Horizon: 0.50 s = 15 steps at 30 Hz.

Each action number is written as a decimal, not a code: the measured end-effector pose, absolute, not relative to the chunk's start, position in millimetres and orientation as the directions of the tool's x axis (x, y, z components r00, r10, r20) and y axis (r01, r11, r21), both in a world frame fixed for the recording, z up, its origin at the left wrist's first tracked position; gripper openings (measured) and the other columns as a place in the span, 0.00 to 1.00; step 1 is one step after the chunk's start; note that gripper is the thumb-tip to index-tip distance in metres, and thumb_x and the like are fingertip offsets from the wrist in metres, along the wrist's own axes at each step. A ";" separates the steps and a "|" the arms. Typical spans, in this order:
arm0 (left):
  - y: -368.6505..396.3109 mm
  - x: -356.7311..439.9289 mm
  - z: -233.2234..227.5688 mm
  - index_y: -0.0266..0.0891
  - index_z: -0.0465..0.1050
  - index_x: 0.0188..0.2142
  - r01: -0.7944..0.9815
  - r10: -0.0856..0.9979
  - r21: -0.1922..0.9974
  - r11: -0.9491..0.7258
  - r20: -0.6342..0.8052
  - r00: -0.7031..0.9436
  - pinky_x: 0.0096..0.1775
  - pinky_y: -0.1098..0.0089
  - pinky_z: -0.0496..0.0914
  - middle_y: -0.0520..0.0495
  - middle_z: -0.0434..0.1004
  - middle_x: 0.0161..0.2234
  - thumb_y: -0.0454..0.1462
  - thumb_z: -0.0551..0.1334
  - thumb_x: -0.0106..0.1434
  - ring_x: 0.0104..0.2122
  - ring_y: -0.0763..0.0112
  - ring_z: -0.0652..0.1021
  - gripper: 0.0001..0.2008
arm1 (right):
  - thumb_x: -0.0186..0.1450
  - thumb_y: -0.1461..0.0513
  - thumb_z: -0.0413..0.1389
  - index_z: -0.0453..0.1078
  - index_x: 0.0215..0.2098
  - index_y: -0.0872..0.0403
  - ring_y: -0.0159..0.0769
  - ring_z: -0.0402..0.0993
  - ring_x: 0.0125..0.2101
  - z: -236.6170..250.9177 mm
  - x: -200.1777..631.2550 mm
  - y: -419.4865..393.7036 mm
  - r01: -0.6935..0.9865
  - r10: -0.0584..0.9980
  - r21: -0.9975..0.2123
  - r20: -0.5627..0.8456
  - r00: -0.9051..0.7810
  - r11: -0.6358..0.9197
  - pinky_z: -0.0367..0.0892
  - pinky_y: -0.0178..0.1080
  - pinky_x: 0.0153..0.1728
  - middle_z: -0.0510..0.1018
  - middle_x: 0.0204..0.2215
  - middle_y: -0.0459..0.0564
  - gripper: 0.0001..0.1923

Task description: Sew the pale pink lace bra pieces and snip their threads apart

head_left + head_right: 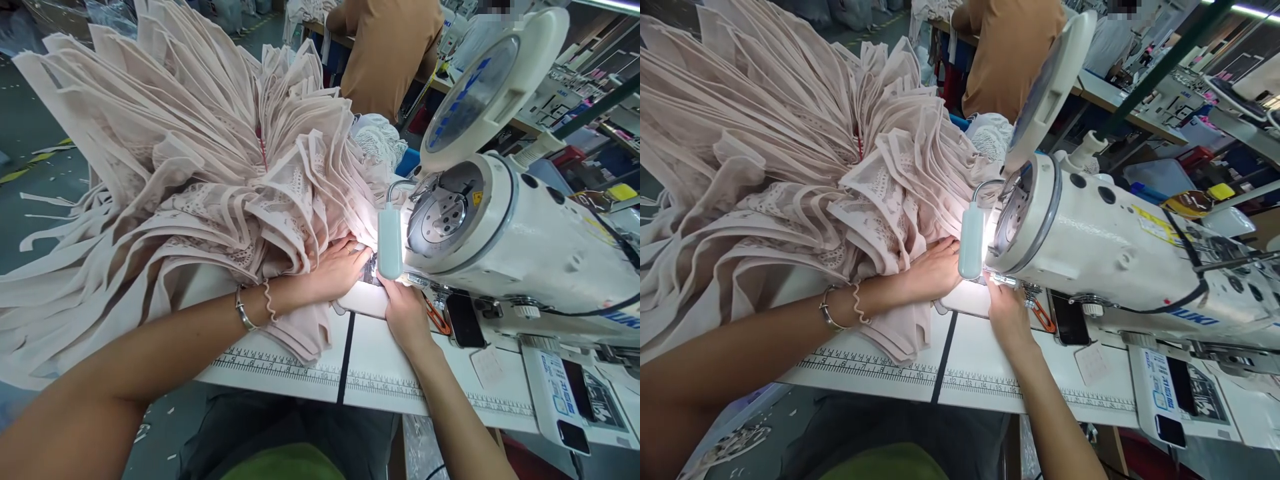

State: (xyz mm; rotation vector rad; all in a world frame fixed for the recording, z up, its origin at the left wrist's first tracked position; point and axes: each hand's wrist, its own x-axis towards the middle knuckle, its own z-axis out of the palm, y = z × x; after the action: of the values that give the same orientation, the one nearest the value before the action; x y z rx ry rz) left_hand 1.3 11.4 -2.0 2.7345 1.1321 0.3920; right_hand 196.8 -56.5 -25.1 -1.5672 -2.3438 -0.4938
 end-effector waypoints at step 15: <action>11.4 0.5 -4.7 0.35 0.67 0.44 0.632 0.665 0.213 -0.745 0.296 0.685 0.57 0.59 0.60 0.43 0.74 0.40 0.31 0.48 0.68 0.46 0.61 0.71 0.11 | 0.61 0.75 0.40 0.69 0.59 0.52 0.45 0.70 0.40 -15.2 188.1 -60.3 0.973 0.959 0.097 0.174 -0.225 0.211 0.63 0.48 0.47 0.79 0.39 0.56 0.33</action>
State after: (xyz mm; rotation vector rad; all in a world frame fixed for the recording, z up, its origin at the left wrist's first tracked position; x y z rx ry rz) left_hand 0.5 11.4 -4.7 2.7973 1.0790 0.5477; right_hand 188.1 -60.3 -15.2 -1.9057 -2.3844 -0.2840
